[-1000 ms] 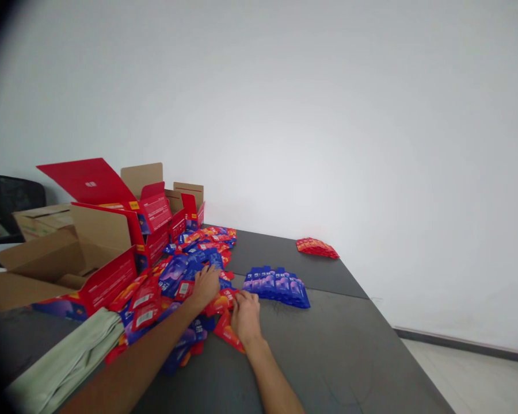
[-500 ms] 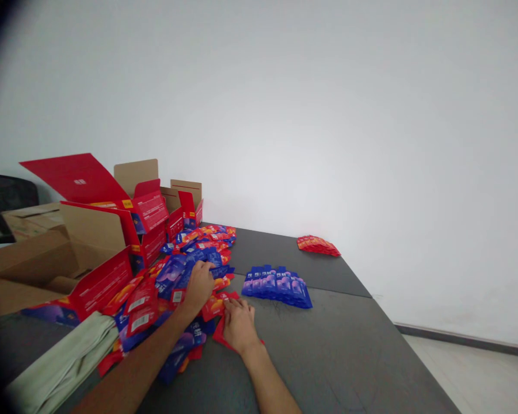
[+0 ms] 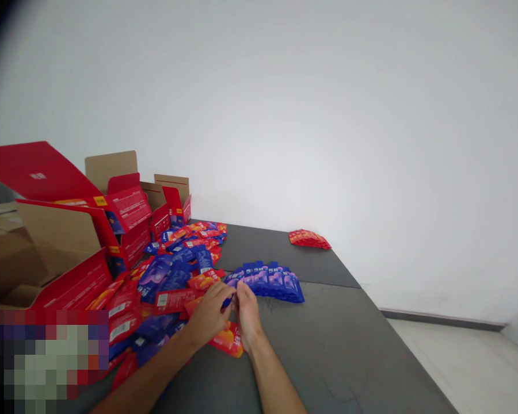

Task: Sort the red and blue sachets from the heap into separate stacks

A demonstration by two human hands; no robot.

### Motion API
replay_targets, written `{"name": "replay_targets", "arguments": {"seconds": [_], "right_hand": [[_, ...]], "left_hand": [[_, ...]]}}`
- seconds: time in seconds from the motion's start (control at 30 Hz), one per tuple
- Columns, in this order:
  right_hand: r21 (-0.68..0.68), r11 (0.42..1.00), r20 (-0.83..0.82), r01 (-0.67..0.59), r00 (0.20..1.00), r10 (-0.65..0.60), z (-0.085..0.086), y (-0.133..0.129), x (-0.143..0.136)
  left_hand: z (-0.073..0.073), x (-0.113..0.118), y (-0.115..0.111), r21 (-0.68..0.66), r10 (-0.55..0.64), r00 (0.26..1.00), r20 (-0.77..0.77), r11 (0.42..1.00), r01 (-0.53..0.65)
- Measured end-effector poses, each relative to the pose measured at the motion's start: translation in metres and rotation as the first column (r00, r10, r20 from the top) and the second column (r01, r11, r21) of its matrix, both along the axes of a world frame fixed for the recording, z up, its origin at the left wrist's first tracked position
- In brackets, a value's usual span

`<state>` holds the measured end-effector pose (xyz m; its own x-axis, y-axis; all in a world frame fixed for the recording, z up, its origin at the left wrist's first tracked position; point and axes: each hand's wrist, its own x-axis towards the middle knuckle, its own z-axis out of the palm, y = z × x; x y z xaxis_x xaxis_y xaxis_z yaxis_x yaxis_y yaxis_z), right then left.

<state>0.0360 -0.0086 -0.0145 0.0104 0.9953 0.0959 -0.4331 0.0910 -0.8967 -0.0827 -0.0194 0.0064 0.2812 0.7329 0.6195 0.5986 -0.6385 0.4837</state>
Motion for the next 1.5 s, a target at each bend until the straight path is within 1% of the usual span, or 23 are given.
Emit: {"name": "replay_targets", "arguments": {"seconds": [0.07, 0.1, 0.17, 0.23, 0.27, 0.3, 0.33, 0.4, 0.43, 0.5, 0.6, 0.7, 0.77, 0.83, 1.0, 1.03, 1.1, 1.17, 1.23, 1.33, 1.4, 1.47, 1.5], "right_hand": [[0.006, 0.999, 0.010, 0.052, 0.999, -0.052, -0.002, 0.002, 0.005], [0.015, 0.997, 0.044, 0.076, 0.996, -0.077, -0.004, 0.003, 0.007], [0.042, 0.993, 0.136, 0.114, 0.984, -0.118, -0.005, 0.005, 0.009], [0.074, 0.986, 0.210, 0.152, 0.964, -0.165, -0.004, 0.005, 0.010], [0.088, 0.982, 0.229, 0.168, 0.956, -0.184, -0.003, 0.005, 0.009], [0.101, 0.979, 0.239, 0.178, 0.951, -0.197, -0.002, 0.005, 0.009], [0.112, 0.977, 0.242, 0.184, 0.948, -0.207, -0.001, 0.005, 0.008], [0.130, 0.973, 0.235, 0.191, 0.948, -0.217, 0.002, 0.004, 0.008], [0.137, 0.972, 0.229, 0.191, 0.948, -0.219, 0.003, 0.003, 0.008], [0.142, 0.973, 0.230, 0.184, 0.950, -0.213, 0.004, 0.002, 0.010], [0.136, 0.982, 0.274, 0.131, 0.947, -0.164, 0.007, -0.002, 0.011], [0.145, 0.988, 0.346, 0.050, 0.933, -0.098, 0.009, -0.005, 0.010], [0.156, 0.987, 0.387, 0.029, 0.918, -0.088, 0.009, -0.006, 0.010], [0.163, 0.986, 0.417, 0.032, 0.904, -0.098, 0.007, -0.006, 0.011], [0.149, 0.988, 0.457, 0.036, 0.884, -0.101, -0.002, -0.007, 0.015], [0.141, 0.989, 0.458, 0.041, 0.883, -0.102, -0.004, -0.007, 0.015], [0.133, 0.989, 0.462, 0.066, 0.879, -0.121, -0.007, -0.006, 0.017], [0.139, 0.983, 0.471, 0.121, 0.865, -0.173, -0.008, -0.003, 0.020], [0.150, 0.972, 0.475, 0.181, 0.849, -0.232, -0.008, 0.000, 0.024], [0.145, 0.958, 0.470, 0.247, 0.835, -0.286, -0.005, 0.007, 0.037], [0.156, 0.948, 0.486, 0.278, 0.814, -0.318, -0.003, 0.013, 0.051], [0.206, 0.937, 0.525, 0.282, 0.776, -0.349, -0.002, 0.020, 0.069], [0.227, 0.939, 0.558, 0.257, 0.756, -0.342, -0.002, 0.024, 0.078]], "left_hand": [[0.004, 0.000, -0.002, -0.077, -0.044, 0.997, 0.066, 0.996, 0.049], [0.005, -0.001, -0.002, -0.119, -0.037, 0.992, 0.119, 0.992, 0.051], [0.005, -0.003, 0.003, -0.201, 0.056, 0.970, 0.237, 0.980, -0.008], [0.000, -0.005, 0.010, -0.292, 0.206, 0.922, 0.328, 0.950, -0.109], [-0.004, -0.005, 0.013, -0.350, 0.264, 0.895, 0.359, 0.927, -0.133], [-0.008, -0.004, 0.015, -0.415, 0.291, 0.876, 0.384, 0.902, -0.118], [-0.013, -0.003, 0.017, -0.480, 0.275, 0.873, 0.404, 0.876, -0.054], [-0.020, -0.001, 0.018, -0.568, 0.163, 0.874, 0.459, 0.809, 0.147], [-0.022, 0.000, 0.017, -0.587, 0.108, 0.864, 0.492, 0.774, 0.237], [-0.024, 0.000, 0.017, -0.588, 0.070, 0.830, 0.554, 0.738, 0.330], [-0.022, -0.003, 0.018, -0.565, 0.109, 0.767, 0.632, 0.743, 0.360], [-0.019, -0.006, 0.020, -0.528, 0.089, 0.727, 0.681, 0.748, 0.402], [-0.018, -0.007, 0.021, -0.534, 0.092, 0.731, 0.676, 0.745, 0.400], [-0.016, -0.007, 0.021, -0.551, 0.120, 0.744, 0.657, 0.750, 0.365], [-0.010, -0.009, 0.021, -0.508, 0.143, 0.745, 0.652, 0.812, 0.288], [-0.010, -0.008, 0.021, -0.517, 0.144, 0.752, 0.643, 0.806, 0.287], [-0.012, -0.005, 0.019, -0.570, 0.168, 0.769, 0.617, 0.770, 0.289], [-0.016, 0.000, 0.017, -0.622, 0.192, 0.778, 0.598, 0.724, 0.300], [-0.019, 0.007, 0.018, -0.631, 0.188, 0.780, 0.596, 0.711, 0.311], [-0.020, 0.021, 0.025, -0.582, 0.175, 0.766, 0.618, 0.757, 0.297], [-0.017, 0.033, 0.033, -0.563, 0.199, 0.748, 0.634, 0.781, 0.270], [-0.014, 0.047, 0.043, -0.559, 0.217, 0.731, 0.646, 0.787, 0.260], [-0.012, 0.055, 0.048, -0.556, 0.215, 0.729, 0.649, 0.789, 0.262]]}}
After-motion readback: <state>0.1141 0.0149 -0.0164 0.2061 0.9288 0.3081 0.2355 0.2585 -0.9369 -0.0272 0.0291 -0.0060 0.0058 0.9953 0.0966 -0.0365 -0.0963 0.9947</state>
